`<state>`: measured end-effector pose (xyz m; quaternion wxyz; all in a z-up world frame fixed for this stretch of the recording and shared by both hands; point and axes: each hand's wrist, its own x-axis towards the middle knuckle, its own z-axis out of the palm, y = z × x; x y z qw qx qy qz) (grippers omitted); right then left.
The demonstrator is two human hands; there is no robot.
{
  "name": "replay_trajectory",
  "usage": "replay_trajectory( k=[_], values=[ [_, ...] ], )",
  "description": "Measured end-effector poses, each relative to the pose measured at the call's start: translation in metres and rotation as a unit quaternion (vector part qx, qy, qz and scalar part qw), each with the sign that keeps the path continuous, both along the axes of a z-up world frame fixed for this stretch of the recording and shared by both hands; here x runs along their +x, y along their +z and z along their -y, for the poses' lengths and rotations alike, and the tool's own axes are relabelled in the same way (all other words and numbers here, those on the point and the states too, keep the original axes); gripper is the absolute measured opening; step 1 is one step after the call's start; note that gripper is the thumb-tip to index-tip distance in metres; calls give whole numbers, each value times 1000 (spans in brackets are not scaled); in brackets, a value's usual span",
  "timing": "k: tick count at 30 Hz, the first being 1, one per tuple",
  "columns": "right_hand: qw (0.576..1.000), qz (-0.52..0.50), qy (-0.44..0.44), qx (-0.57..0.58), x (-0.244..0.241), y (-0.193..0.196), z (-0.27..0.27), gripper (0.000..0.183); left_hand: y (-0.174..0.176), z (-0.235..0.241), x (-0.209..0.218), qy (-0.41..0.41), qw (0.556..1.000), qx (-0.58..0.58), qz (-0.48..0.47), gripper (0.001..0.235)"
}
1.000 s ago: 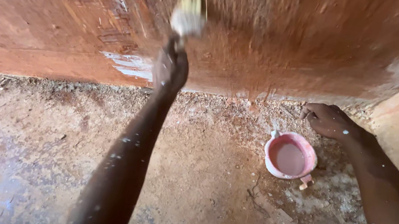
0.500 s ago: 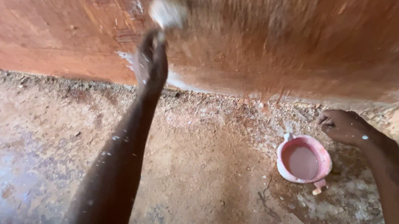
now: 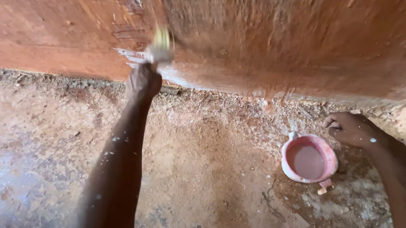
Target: The person uses a paintbrush to apply white paint to a reddish-brown wall. They repeatedly dip the brush into a pink container on the floor and brush the wall in horizontal strokes near the base.
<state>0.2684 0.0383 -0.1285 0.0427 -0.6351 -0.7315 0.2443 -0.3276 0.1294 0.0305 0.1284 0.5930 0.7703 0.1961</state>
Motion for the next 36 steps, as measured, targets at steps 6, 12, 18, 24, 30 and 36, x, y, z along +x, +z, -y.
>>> replay_trajectory(
  k=[6,12,18,24,30,36],
  values=[
    [997,-59,33,48,14,-5,-2,32,-6,17,-13,-27,996,-49,-75,43],
    [998,1,-44,-36,-1,11,-3,31,64,-15,-12,9,941,316,122,50],
    [996,-83,40,18,-14,23,-3,32,104,-47,-5,-87,797,541,253,46],
    [999,15,-25,-36,-7,7,-6,32,45,-36,5,15,975,206,76,43],
    [999,1,-10,40,13,1,1,35,-38,-11,-7,-41,985,-124,-111,33],
    [999,-32,15,34,1,21,0,32,-15,-10,6,-71,992,86,-58,32]
  ],
)
